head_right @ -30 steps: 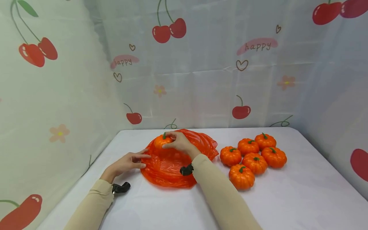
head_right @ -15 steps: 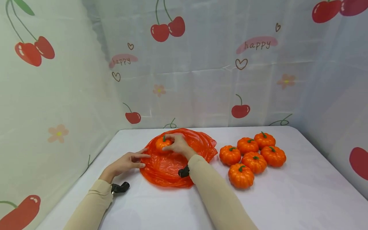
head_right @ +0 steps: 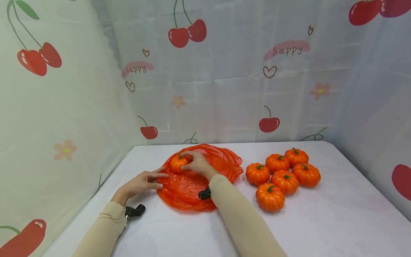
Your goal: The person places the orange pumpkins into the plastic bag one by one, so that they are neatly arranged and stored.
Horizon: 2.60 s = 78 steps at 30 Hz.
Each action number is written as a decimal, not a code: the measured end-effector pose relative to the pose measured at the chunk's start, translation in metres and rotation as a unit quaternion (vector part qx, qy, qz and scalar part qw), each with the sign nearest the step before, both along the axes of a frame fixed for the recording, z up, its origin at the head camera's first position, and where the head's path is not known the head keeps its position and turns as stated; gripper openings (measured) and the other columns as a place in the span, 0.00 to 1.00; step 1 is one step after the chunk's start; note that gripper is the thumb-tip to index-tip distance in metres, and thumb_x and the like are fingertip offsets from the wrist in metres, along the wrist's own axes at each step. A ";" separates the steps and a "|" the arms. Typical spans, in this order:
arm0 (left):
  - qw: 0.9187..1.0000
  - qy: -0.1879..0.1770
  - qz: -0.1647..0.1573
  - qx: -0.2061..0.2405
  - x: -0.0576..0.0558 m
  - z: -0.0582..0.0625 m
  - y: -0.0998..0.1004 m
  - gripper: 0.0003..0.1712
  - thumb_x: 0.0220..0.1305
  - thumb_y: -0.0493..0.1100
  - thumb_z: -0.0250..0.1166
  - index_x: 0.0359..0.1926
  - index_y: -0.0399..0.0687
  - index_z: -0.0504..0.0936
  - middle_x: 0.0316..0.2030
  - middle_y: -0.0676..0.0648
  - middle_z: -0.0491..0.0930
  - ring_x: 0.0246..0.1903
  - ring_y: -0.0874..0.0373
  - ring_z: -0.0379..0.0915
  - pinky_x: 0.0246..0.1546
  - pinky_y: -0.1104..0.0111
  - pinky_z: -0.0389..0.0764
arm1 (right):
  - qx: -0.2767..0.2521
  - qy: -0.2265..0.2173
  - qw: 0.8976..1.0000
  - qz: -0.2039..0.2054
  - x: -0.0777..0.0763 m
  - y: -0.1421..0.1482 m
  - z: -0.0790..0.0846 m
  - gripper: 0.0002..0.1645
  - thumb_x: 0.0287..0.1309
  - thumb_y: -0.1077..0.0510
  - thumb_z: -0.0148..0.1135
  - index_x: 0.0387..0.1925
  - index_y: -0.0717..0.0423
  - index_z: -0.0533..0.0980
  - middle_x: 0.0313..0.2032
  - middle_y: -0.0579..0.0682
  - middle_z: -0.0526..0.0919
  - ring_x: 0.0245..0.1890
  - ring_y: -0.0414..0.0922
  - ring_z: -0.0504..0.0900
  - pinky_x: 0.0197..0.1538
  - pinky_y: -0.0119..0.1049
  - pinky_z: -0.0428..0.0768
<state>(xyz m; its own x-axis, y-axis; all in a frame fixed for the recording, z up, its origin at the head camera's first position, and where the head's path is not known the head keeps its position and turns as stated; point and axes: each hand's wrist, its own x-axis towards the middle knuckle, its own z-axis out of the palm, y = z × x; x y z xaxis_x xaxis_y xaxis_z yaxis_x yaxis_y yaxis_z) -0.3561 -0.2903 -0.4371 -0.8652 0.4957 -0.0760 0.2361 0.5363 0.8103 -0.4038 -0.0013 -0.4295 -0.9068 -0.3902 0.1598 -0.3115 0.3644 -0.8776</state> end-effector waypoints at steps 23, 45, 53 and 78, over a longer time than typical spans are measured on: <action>1.000 -0.019 0.019 0.003 0.005 -0.003 -0.003 0.26 0.65 0.47 0.72 0.64 0.63 0.83 0.81 0.48 0.55 0.80 0.38 0.46 0.75 0.45 0.63 | 0.074 -0.017 0.995 0.068 0.032 0.054 0.054 0.42 0.60 0.48 0.75 0.73 0.42 0.69 0.76 0.47 0.67 0.72 0.60 0.71 0.68 0.57 0.76; 1.000 -0.012 0.018 -0.010 -0.001 -0.003 0.002 0.26 0.65 0.49 0.73 0.63 0.67 0.83 0.81 0.50 0.56 0.80 0.38 0.47 0.75 0.44 0.63 | 0.095 0.038 0.990 0.098 0.095 0.119 0.097 0.37 0.61 0.48 0.74 0.70 0.38 0.70 0.72 0.46 0.72 0.71 0.57 0.73 0.67 0.56 0.78; 1.000 -0.014 0.016 -0.012 0.000 -0.003 0.001 0.26 0.66 0.48 0.71 0.65 0.65 0.82 0.81 0.48 0.54 0.80 0.39 0.46 0.74 0.46 0.66 | 0.092 0.030 0.990 0.103 0.115 0.145 0.091 0.38 0.60 0.48 0.75 0.70 0.39 0.70 0.71 0.49 0.73 0.70 0.57 0.74 0.61 0.49 0.84; 1.000 -0.012 0.019 -0.015 0.001 0.002 0.002 0.26 0.66 0.50 0.72 0.65 0.62 0.82 0.81 0.45 0.54 0.79 0.39 0.48 0.62 0.64 0.74 | 0.101 0.021 0.993 0.065 0.158 0.223 0.074 0.31 0.63 0.48 0.72 0.65 0.37 0.74 0.72 0.51 0.73 0.67 0.61 0.75 0.56 0.34 0.85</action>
